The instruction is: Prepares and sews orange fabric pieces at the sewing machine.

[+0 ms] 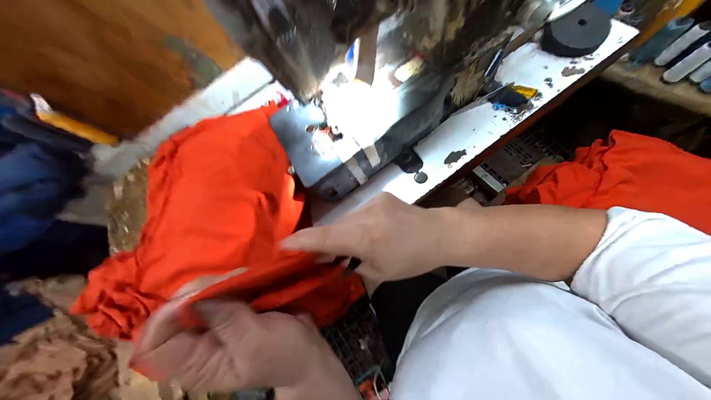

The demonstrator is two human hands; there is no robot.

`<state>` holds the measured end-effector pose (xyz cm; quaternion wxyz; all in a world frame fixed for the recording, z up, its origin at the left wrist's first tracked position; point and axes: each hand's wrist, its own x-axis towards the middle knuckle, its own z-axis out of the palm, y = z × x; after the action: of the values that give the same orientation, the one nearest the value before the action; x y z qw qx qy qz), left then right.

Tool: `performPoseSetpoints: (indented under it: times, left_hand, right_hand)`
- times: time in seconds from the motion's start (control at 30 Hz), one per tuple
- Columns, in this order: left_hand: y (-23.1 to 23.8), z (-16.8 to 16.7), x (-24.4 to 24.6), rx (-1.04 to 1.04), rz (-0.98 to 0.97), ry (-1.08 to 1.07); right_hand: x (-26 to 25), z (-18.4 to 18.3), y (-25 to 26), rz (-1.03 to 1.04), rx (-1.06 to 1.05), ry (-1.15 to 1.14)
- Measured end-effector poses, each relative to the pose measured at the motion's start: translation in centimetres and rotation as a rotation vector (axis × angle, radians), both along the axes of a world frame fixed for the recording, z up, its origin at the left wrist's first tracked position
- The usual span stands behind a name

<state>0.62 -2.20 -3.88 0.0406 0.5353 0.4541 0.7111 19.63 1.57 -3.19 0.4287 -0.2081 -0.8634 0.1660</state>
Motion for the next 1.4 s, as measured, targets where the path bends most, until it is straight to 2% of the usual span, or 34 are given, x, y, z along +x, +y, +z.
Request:
performPoseSetpoints:
  times: [0.07, 0.13, 0.2, 0.27, 0.33, 0.43, 0.57, 0.7, 0.83, 0.93, 1.03, 1.07, 1.17, 1.23, 1.3, 1.37, 1.4]
  left_hand:
    - [4.0, 3.2, -1.4, 0.153, 0.112, 0.411]
    - [9.1, 4.7, -0.9, 0.167, 0.040, 0.745]
    - [13.2, 3.4, 1.1, -0.050, -0.107, 0.962]
    - [15.6, 1.4, 2.5, -0.354, -0.168, 1.050]
    - [17.0, 0.7, 3.0, -0.526, -0.208, 1.026]
    - [19.3, 1.3, 3.9, -0.705, -0.191, 0.967]
    - [22.3, 1.0, 5.4, -0.622, -0.174, 0.935]
    - [22.6, 1.0, 5.4, -0.583, -0.262, 0.888]
    - [24.0, 1.3, 4.5, -0.626, -0.348, 1.029]
    - [26.1, -0.1, 3.2, -0.530, -0.340, 1.083]
    - [23.0, 4.2, 3.6, -0.752, -0.311, 1.132]
    - [21.6, 5.0, 3.0, -0.760, -0.283, 1.133]
    - [15.0, 5.9, 4.7, -0.782, -0.166, 0.908]
    - [12.8, 4.4, 6.2, -0.870, -0.113, 0.787]
    - [13.0, 2.2, 6.1, -0.835, -0.085, 0.737]
    - [13.8, 0.9, 5.2, -0.763, -0.131, 0.630]
    - [14.0, 0.8, 4.9, -0.749, -0.212, 0.499]
  right_hand:
    - [-0.8, 0.4, 0.7, 0.009, 0.095, 0.177]
    - [-0.6, -1.2, 2.1, -0.108, -0.008, 0.154]
    - [0.5, -3.0, 3.1, -0.194, -0.438, 0.068]
    - [1.7, -4.1, 3.4, -0.191, -0.822, 0.103]
    - [2.9, -4.0, 3.3, -0.133, -1.051, 0.191]
    - [3.9, -2.9, 4.8, -0.152, -1.121, 0.273]
    - [4.2, -2.9, 7.4, -0.211, -1.041, 0.277]
    - [3.9, -3.4, 6.7, -0.209, -0.996, 0.248]
    - [3.3, -3.8, 6.3, -0.169, -1.021, 0.270]
    - [2.7, -4.4, 6.9, -0.167, -1.029, 0.363]
    - [2.3, -4.9, 7.6, -0.176, -0.999, 0.427]
    - [2.3, -4.9, 7.7, -0.181, -1.000, 0.431]
    - [2.4, -4.9, 7.7, -0.188, -1.004, 0.430]
    - [2.4, -4.9, 7.7, -0.191, -0.993, 0.426]
    - [2.4, -4.7, 7.8, -0.198, -0.996, 0.419]
    - [2.7, -4.4, 8.1, -0.186, -1.071, 0.430]
    - [2.8, -4.2, 8.2, -0.176, -1.120, 0.441]
